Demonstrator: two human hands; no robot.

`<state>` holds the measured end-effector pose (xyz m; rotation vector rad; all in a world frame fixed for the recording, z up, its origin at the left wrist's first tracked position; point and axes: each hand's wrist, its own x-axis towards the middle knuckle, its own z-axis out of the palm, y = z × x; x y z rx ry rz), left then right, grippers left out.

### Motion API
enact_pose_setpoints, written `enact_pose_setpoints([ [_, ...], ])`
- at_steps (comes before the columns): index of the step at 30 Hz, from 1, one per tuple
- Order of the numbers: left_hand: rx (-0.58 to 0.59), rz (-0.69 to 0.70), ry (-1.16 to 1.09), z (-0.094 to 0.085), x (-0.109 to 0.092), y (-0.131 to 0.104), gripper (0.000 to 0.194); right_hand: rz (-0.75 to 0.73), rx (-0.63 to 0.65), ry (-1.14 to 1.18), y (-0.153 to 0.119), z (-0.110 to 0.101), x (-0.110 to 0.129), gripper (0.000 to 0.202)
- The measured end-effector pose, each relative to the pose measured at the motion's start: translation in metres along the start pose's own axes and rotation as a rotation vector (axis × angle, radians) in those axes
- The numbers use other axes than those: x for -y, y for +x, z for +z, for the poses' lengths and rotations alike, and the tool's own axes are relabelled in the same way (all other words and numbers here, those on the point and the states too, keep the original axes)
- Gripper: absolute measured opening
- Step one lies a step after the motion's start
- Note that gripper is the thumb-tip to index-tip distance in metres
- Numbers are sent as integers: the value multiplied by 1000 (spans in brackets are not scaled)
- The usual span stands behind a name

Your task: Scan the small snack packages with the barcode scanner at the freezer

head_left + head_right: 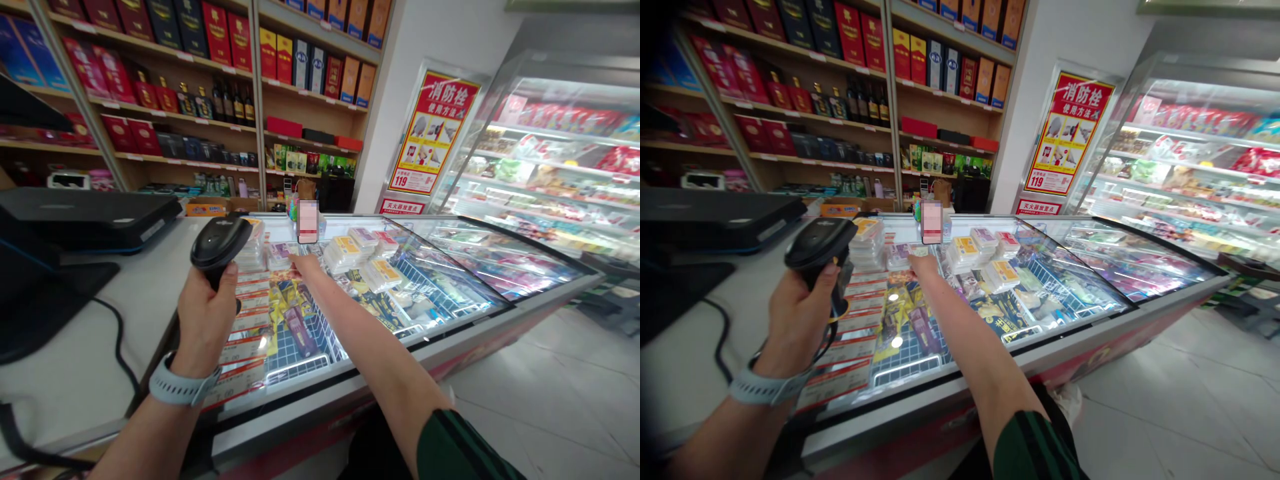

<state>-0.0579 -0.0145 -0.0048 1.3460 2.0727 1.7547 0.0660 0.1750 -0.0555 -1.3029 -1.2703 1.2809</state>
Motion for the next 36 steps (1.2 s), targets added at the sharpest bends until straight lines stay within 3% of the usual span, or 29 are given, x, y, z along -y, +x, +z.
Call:
enact_pose_setpoints([
  [4, 20, -12, 25, 0, -2, -1, 50, 145, -8, 35, -16, -14, 4, 31],
  [8, 44, 12, 37, 3, 0, -1, 51, 147, -14, 74, -44, -39, 2, 26],
  [15, 178, 158, 108, 12, 1, -8, 47, -28, -110, 41, -104, -110, -13, 14],
  [21, 411, 364, 167, 25, -13, -38, 32, -328, -344, -133, -143, -167, -38, 29],
  [24, 498, 513, 204, 35, -11, -58, 27, -356, -420, -173, -153, -177, -48, 32],
  [28, 563, 649, 262, 45, -2, -72, 28, -303, -426, -113, -159, -176, -56, 34],
  [36, 557, 726, 294, 40, -3, -71, 26, -259, -415, 78, -162, -174, -61, 37],
])
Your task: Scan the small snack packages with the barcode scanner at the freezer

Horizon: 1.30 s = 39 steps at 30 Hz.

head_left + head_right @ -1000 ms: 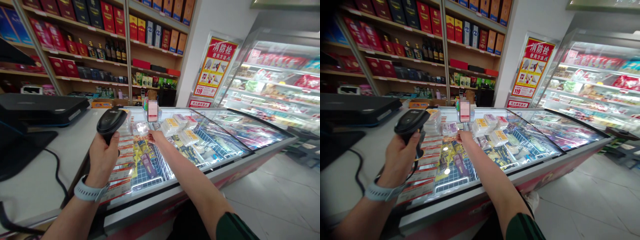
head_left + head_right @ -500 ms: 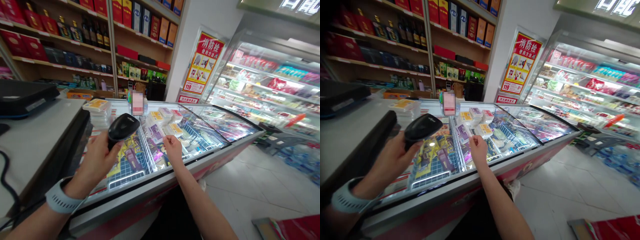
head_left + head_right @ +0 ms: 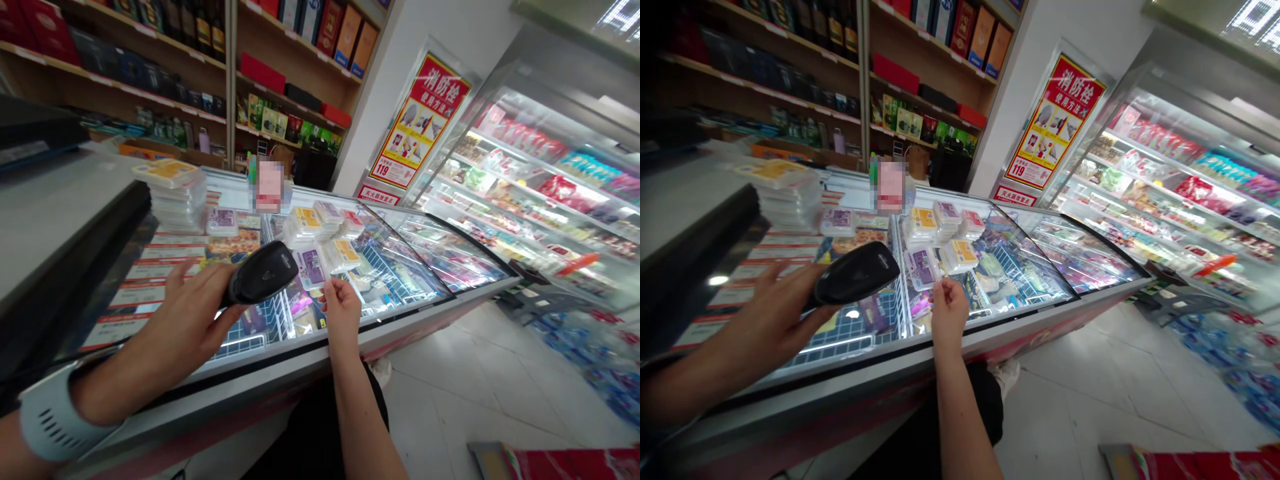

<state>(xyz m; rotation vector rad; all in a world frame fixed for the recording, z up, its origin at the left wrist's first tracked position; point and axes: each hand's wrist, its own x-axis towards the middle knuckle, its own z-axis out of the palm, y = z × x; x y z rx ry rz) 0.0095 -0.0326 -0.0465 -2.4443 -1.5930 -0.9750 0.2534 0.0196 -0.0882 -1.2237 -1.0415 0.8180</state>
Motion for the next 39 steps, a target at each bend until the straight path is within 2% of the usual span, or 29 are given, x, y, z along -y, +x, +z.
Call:
enact_pose_setpoints([
  [9, -3, 44, 38, 3, -1, -2, 26, 37, 18, -7, -1, -1, -2, 38],
  [25, 21, 31, 52, 6, 1, -3, 30, 21, 8, -28, -1, -1, -1, 37],
  [39, 83, 28, -140, 2, -2, -3, 23, 13, -1, -6, 1, -1, -4, 36],
])
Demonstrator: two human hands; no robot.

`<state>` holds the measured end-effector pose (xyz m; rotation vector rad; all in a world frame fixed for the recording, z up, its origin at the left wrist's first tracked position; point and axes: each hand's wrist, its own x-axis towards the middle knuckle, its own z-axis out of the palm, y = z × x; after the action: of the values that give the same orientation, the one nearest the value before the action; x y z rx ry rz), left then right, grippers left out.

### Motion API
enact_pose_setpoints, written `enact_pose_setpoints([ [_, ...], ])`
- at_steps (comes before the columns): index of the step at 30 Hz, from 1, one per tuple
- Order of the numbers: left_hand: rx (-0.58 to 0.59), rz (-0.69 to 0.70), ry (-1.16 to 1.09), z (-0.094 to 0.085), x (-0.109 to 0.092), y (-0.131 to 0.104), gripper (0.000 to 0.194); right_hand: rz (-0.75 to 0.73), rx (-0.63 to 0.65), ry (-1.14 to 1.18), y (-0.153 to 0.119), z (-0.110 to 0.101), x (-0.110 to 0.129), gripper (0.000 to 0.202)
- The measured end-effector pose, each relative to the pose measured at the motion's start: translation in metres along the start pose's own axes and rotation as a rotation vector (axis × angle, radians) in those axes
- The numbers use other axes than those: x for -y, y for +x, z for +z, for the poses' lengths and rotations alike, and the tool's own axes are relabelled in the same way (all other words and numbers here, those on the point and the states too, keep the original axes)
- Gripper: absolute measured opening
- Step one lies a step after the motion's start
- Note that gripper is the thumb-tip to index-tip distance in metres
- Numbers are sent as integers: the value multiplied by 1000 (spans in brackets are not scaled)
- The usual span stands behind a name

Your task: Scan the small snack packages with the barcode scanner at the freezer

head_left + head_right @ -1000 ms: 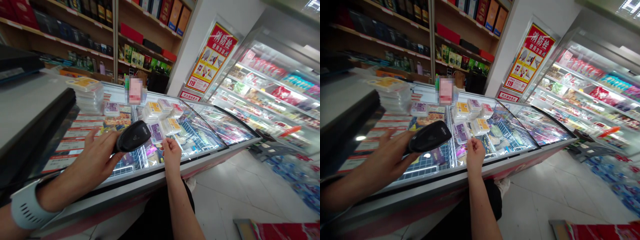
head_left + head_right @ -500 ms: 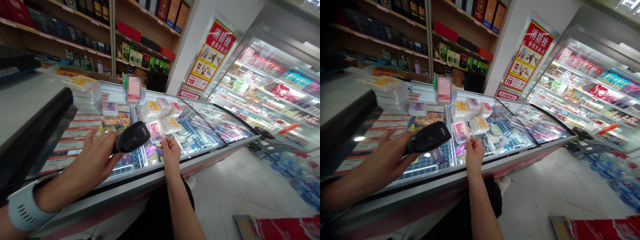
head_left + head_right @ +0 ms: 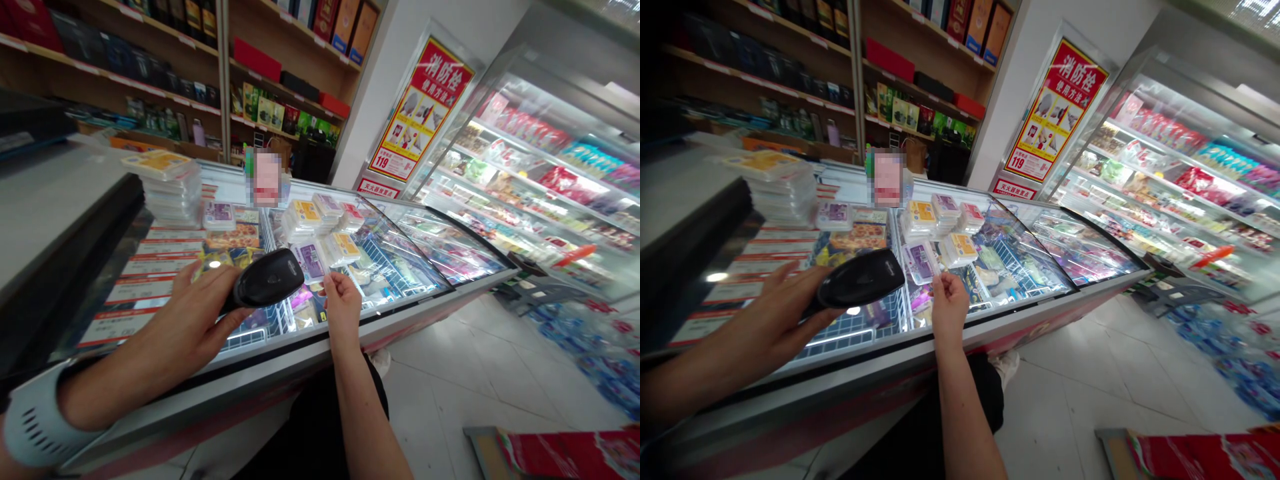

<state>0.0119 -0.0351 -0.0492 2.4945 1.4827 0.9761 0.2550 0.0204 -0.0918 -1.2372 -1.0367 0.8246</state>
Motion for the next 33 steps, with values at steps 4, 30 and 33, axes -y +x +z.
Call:
enact_pose_setpoints([
  [4, 14, -1, 6, -2, -2, 1, 22, -7, 4, -8, -1, 0, 1, 36],
  [30, 25, -134, -1, -14, -4, 7, 31, 194, -46, 260, 40, -38, 17, 40],
  [33, 18, -142, -7, -16, -6, 9, 31, 202, -55, 227, 65, -53, 18, 40],
])
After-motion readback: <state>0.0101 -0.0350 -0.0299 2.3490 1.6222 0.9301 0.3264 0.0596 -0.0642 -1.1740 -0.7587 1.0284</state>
